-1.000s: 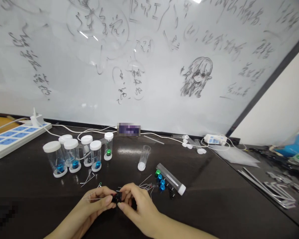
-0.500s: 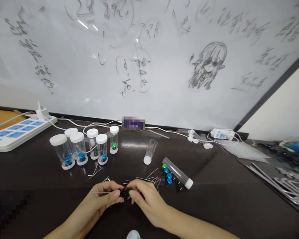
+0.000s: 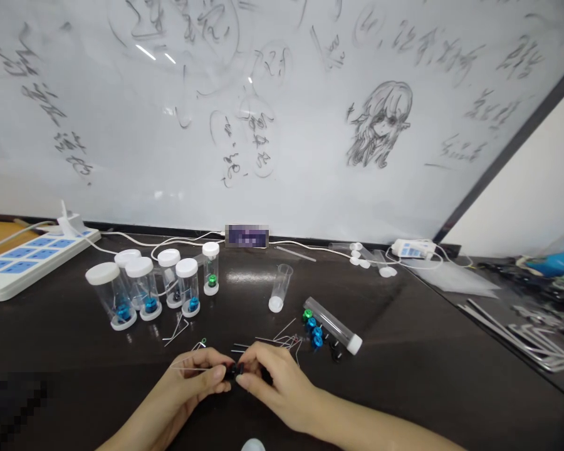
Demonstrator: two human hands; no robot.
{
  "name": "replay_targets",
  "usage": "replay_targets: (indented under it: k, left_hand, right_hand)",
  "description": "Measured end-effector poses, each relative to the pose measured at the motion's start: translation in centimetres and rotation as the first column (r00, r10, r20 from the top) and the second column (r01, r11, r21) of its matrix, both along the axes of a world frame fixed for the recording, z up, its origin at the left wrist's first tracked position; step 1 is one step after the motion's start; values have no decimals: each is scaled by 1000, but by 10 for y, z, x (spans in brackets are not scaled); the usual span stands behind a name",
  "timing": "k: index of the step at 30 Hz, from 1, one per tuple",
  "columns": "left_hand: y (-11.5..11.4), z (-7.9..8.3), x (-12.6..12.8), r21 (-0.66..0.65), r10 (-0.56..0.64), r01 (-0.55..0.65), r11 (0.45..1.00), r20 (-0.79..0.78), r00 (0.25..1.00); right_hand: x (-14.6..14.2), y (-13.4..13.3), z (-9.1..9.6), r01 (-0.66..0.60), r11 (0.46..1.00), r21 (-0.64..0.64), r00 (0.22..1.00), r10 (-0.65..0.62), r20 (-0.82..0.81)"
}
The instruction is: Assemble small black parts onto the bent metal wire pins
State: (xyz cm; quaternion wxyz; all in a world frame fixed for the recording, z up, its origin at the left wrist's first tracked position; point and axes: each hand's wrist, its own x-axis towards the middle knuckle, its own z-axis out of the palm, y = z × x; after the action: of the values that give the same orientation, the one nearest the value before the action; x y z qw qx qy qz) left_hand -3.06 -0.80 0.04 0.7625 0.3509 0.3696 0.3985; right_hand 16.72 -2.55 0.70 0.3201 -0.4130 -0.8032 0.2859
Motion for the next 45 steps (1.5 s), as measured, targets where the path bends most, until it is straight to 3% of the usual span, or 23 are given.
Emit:
replay_targets:
  k: [10,20,27,36,45]
  left_hand:
    - [3,-13,0,25,16,-15,1000,-23,1000]
    - [-2,-6,-3,-8,2,-3,1000,-51,999]
    - [-1,-9,-2,45,-17,18,999,-35,999]
    - [0,-9,0,88,-81,88,992,-85,993]
    - [0,-10,0,76,-24,28,997,-51,998]
  right_hand:
    - [0,1,-1,-16,1000,12,999,15,45]
    - [0,1,2,-45,998,-34,997,47,64]
    - [0,-1,1,-59,998,-1,993,59,97]
    - [0,0,-3,-107,994,0,994,107,32]
    - [1,-1,-2,-95,991,-95,995,92,-43]
